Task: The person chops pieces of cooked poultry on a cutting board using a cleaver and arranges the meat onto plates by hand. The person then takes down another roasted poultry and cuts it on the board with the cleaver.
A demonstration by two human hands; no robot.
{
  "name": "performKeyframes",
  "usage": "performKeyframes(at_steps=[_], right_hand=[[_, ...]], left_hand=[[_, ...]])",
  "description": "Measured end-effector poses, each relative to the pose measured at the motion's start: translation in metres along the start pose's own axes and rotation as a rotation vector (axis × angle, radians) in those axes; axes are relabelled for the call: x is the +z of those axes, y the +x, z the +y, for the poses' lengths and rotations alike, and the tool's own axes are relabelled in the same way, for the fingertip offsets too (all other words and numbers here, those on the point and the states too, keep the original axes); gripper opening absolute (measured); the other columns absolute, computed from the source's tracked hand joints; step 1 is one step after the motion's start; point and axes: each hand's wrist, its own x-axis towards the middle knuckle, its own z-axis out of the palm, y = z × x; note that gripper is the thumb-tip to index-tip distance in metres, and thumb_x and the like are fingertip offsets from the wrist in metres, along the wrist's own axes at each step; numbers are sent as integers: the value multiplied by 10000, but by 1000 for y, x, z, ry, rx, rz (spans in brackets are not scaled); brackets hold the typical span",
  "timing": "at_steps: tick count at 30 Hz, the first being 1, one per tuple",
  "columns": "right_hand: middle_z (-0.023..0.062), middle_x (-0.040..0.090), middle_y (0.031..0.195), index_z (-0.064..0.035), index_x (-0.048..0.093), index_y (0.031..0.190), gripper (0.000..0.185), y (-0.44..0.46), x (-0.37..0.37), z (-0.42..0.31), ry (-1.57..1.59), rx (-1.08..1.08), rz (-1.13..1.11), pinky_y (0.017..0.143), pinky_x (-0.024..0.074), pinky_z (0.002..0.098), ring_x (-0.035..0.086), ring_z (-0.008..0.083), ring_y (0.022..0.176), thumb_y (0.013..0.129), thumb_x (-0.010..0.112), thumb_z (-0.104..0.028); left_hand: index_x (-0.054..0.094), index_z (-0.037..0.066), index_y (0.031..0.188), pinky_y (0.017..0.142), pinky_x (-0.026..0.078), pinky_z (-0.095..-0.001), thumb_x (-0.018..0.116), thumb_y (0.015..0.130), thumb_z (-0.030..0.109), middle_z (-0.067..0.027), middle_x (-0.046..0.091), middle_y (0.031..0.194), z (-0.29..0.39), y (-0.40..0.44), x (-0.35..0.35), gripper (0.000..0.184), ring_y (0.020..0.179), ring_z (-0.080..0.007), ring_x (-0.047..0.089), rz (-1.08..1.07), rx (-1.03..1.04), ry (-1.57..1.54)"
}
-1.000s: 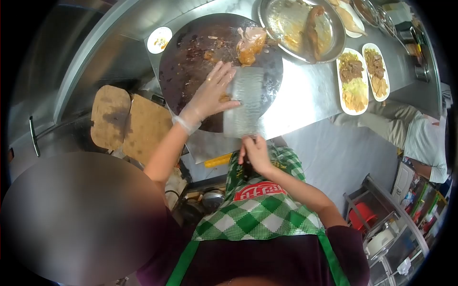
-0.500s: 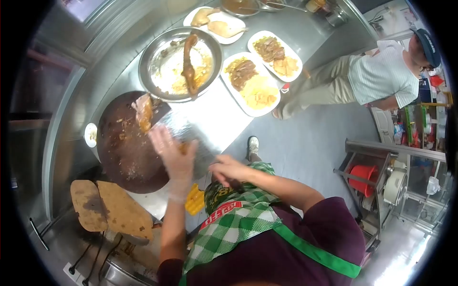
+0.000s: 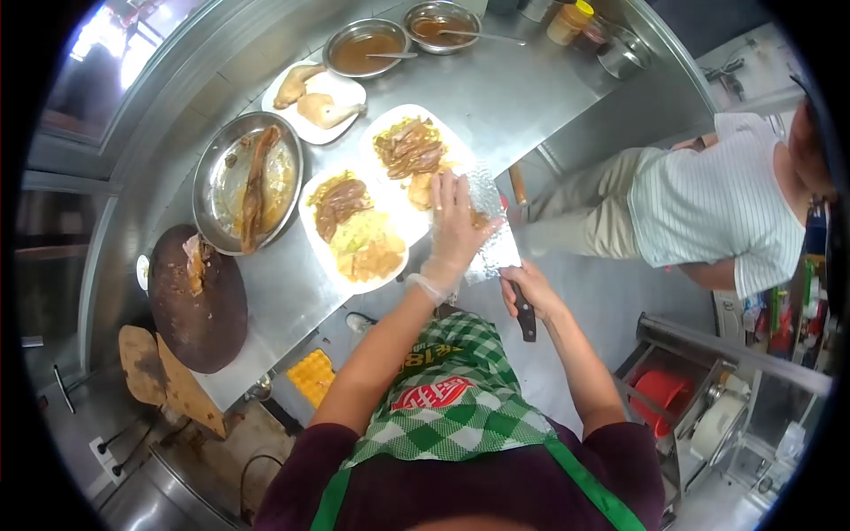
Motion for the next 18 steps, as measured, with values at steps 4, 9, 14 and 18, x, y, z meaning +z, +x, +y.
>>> performKeyframes(at_steps=[4,9,14,18], right_hand=[[61,487,528,-46,452,814,146,35,-26,-24,-38,7,-68,341,393,301,486,183,347,892,504,-158],[53,484,529,-42,477,856,124,41,-48,-36,-73,17,-76,333,388,297,479,175,345,900,515,-152],[39,489,539,-33,497,871,131,26,-73,-42,-207,-37,70,344,391,282,482,158,355,913,524,-153],[42,497,538,-39,486,838,143,22,-77,-50,-179,-41,47,353,398,278,486,158,359,918,523,-152]], left_hand=[[350,-56,1334,1095,228,-523,794,706,288,-292,271,1418,-17,29,18,843,1335,-491,208,100,-26,61],[320,-44,1380,1104,203,-522,757,748,343,-274,260,1444,-31,47,22,860,1343,-467,214,114,-87,215],[291,-30,1411,1109,179,-532,651,830,409,-254,228,1481,-31,45,28,812,1380,-437,169,77,-143,334],[270,-16,1431,1121,147,-528,535,917,331,-244,216,1498,-41,43,17,674,1409,-409,134,142,-151,203]])
